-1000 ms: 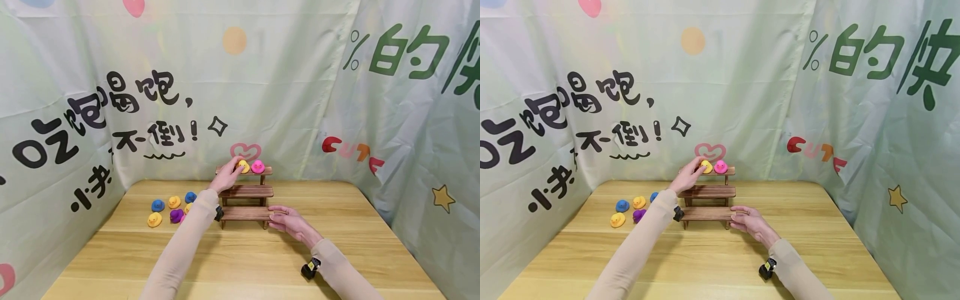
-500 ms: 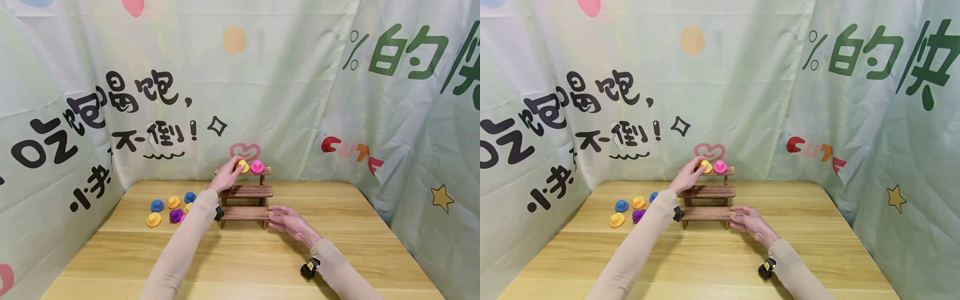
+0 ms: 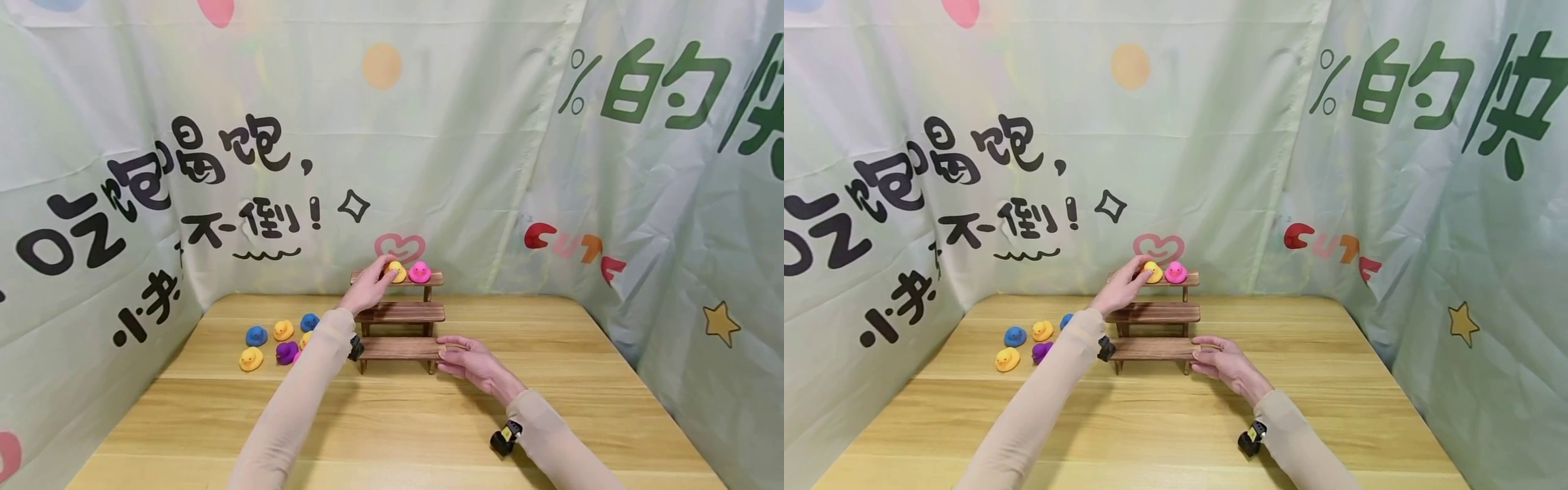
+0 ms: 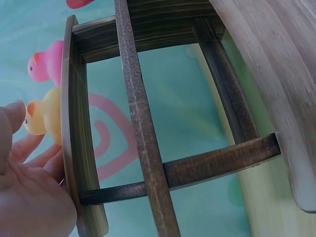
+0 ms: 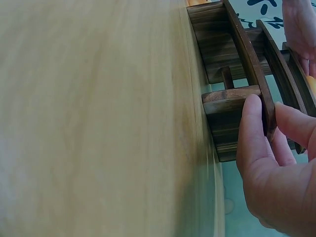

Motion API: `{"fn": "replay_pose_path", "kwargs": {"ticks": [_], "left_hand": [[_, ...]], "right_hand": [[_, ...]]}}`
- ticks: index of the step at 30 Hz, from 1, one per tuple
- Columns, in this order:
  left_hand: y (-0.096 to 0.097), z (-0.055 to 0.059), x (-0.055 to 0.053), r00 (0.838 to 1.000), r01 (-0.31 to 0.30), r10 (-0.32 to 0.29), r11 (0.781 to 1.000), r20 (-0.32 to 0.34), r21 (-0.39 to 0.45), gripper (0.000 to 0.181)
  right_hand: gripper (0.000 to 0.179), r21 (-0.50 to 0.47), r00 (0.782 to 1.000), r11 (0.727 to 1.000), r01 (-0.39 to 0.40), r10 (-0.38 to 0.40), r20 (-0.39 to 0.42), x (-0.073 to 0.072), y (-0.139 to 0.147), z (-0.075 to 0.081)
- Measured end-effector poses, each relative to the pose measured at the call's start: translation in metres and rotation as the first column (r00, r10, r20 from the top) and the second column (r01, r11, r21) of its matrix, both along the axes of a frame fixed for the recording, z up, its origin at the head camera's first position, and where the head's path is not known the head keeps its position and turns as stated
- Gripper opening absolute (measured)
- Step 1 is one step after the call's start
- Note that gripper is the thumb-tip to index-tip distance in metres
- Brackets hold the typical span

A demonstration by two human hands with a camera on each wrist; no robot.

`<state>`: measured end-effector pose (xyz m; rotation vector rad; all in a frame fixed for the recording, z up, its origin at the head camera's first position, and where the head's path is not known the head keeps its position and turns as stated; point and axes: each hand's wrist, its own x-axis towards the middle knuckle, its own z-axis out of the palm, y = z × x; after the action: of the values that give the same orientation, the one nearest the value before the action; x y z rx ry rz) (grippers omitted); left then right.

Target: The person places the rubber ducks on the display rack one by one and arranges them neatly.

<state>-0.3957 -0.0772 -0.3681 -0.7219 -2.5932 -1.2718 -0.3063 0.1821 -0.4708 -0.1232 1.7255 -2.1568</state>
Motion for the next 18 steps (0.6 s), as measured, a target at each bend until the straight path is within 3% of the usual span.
{"fn": "replay_pose_path", "kwargs": {"ticks": [6,13,16,18], "left_hand": [[-0.005,-0.001,0.000,1.000,-0.017,0.017,0.992,0.002,0.128,0.044],[-0.015,-0.002,-0.001,1.000,-0.025,0.022,0.933,0.012,0.359,0.030],[-0.021,-0.001,0.002,1.000,-0.014,0.015,0.914,-0.001,0.405,0.025],[-0.024,0.000,0.004,1.000,-0.015,0.023,0.916,-0.014,0.401,0.021]], "right_hand": [[0.040,0.006,1.000,1.000,-0.002,0.002,0.002,0.000,0.000,-0.001],[0.038,0.002,1.000,1.000,-0.003,0.003,0.000,0.001,0.000,-0.001],[0.038,0.002,1.000,1.000,-0.006,0.006,0.000,0.001,0.000,-0.001],[0.038,0.001,1.000,1.000,-0.005,0.005,0.000,0.001,0.000,0.000]]}}
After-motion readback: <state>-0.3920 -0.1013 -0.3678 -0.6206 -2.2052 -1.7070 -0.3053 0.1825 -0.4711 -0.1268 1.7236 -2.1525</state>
